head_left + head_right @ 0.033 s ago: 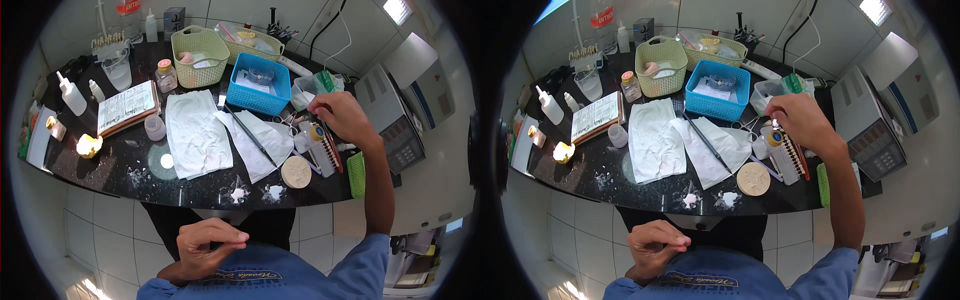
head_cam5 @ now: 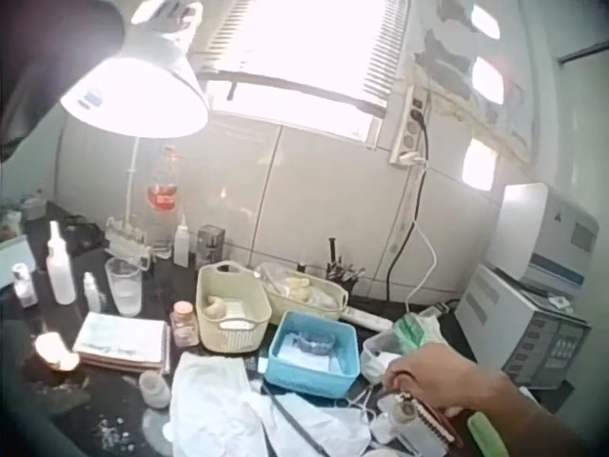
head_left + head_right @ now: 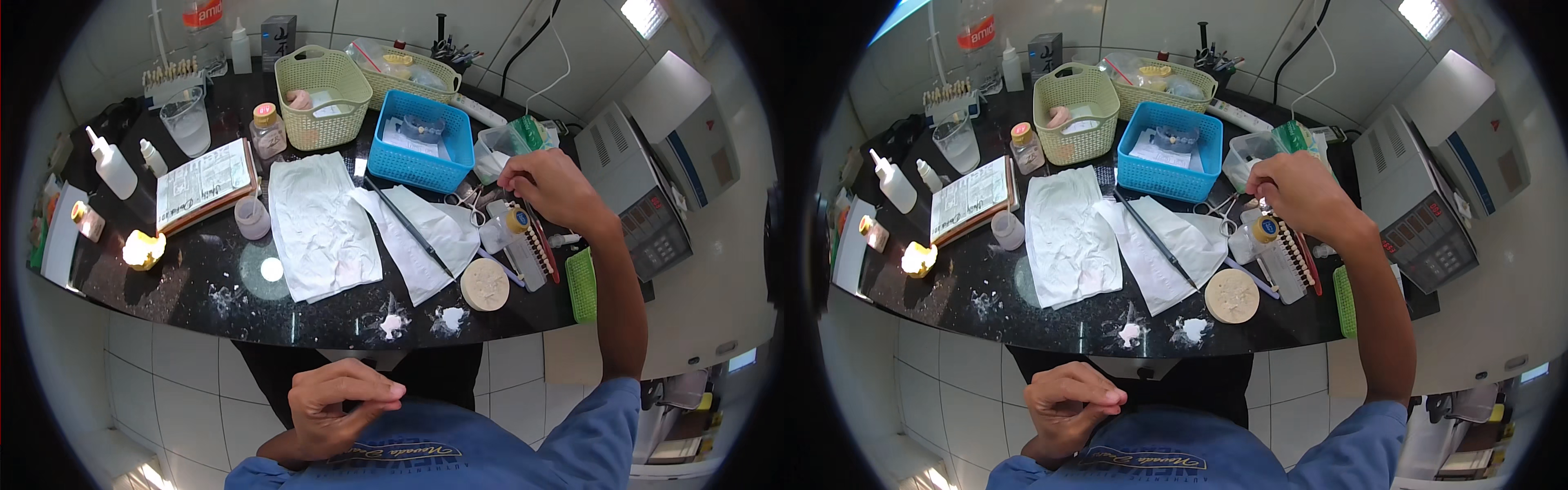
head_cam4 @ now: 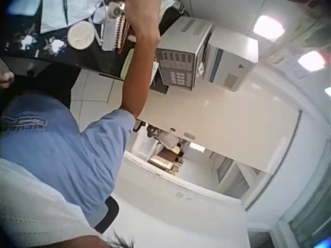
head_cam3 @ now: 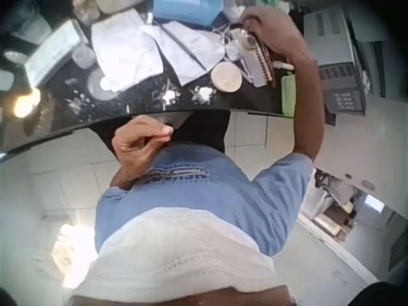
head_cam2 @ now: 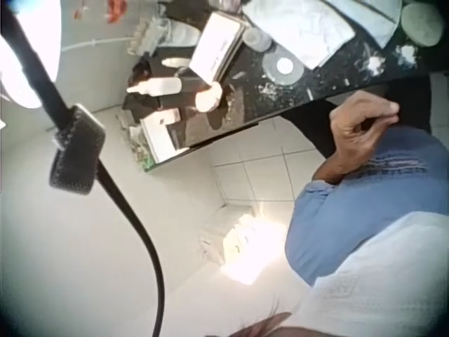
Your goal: The dental technician is applying stains and glaze to a dental crown prosthetic using a fine brush and a staining palette at a laboratory bench.
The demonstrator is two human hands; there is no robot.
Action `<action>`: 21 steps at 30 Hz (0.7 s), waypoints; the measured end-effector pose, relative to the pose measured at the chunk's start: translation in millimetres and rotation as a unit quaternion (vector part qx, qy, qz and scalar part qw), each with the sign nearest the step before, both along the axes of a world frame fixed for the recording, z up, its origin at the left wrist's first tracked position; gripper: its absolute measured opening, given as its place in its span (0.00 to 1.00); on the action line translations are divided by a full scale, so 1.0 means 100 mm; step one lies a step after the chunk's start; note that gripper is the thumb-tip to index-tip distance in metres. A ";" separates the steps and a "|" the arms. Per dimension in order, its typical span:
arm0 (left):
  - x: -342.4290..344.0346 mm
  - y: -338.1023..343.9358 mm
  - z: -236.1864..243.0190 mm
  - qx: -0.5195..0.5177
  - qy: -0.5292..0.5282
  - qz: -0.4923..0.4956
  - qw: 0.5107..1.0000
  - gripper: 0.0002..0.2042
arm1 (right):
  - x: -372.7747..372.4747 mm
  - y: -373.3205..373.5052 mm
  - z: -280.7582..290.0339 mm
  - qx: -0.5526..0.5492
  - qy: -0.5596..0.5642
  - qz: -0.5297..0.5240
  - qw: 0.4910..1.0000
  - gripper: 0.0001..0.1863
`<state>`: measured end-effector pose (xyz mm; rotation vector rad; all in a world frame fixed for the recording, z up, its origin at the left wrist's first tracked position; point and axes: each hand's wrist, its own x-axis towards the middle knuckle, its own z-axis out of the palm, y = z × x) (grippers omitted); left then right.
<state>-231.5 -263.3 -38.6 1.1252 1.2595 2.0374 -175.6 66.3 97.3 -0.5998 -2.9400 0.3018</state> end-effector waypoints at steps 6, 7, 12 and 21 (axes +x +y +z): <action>-0.38 -0.11 0.00 0.016 0.029 -0.045 0.998 0.10 | -0.30 0.35 -0.25 0.076 -0.053 0.032 0.995 0.11; -0.41 -0.13 0.01 0.012 0.028 -0.053 0.998 0.10 | -0.30 0.37 -0.27 0.123 -0.023 0.044 0.991 0.11; -0.53 -0.20 0.04 -0.038 -0.006 -0.081 0.996 0.09 | -0.43 0.46 -0.37 0.057 -0.082 -0.089 0.991 0.09; -0.81 -0.45 0.08 -0.051 0.057 -0.111 0.991 0.09 | -0.70 0.81 -0.71 -0.103 -0.086 -0.258 0.957 0.15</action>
